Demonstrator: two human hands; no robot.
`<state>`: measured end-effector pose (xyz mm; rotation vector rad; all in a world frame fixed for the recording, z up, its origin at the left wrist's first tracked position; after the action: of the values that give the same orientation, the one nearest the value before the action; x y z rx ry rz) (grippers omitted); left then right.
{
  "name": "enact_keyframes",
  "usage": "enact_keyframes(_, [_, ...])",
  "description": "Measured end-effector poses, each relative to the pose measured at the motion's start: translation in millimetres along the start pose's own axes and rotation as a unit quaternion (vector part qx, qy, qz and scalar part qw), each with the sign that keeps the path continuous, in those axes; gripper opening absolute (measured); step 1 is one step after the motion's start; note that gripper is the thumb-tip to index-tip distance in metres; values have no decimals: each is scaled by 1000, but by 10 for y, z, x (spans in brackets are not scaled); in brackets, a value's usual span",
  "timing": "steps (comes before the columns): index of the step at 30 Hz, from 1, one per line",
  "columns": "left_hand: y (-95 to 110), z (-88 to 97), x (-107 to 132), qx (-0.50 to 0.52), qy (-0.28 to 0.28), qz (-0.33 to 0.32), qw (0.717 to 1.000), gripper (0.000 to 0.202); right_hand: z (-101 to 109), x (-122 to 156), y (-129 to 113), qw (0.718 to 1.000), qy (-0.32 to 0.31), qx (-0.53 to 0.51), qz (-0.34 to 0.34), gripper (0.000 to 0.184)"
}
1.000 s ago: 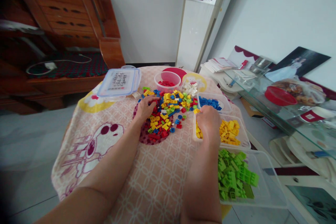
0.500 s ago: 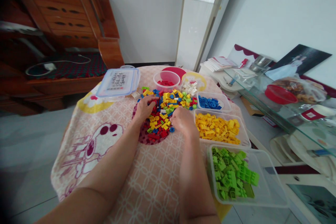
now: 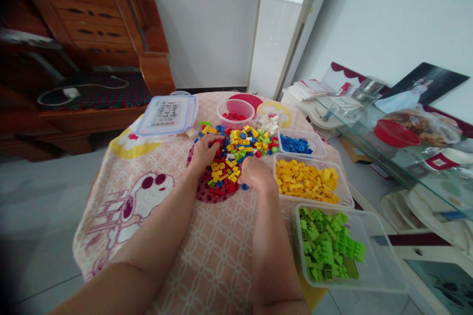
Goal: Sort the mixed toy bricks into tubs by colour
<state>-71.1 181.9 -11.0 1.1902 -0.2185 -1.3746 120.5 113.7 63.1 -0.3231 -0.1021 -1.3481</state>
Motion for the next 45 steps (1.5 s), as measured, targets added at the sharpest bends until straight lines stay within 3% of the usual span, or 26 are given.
enact_keyframes(5, [6,3,1,1,1,0,1000,34,-165,-126,-51,998,19,65,-4,34])
enact_keyframes(8, [-4,-4,-1,0,-1,-1,1000,34,-192,-135,-53,997,24,67,-6,36])
enact_keyframes(17, [-29,-29,-4,7,1,-2,1000,35,116,33,17,996,87,24,8,22])
enact_keyframes(24, [-11,-15,-2,2,-3,4,1000,35,285,135,323,983,175,-6,-54,17])
enact_keyframes(31, [-2,-2,4,5,2,5,1000,34,439,290,799,946,249,14,-208,22])
enact_keyframes(34, [-12,-7,5,5,2,1,1000,35,461,300,896,936,270,-12,-227,25])
enact_keyframes(39, [-33,-20,-1,2,4,-5,1000,34,453,240,705,945,272,-50,-176,27])
enact_keyframes(45, [-28,-23,-4,3,6,-4,1000,35,315,69,271,971,214,-43,-92,22])
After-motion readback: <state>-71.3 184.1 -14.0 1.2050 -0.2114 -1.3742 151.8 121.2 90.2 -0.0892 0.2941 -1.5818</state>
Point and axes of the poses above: each hand's wrist, its own x-axis away from the middle knuckle, its own z-axis out of the back of the hand, y = z × x, the point moved 4 cm from there along -x, towards the middle knuckle, and after that the axes turned 11 degrees about y, right-handed, at the moved point
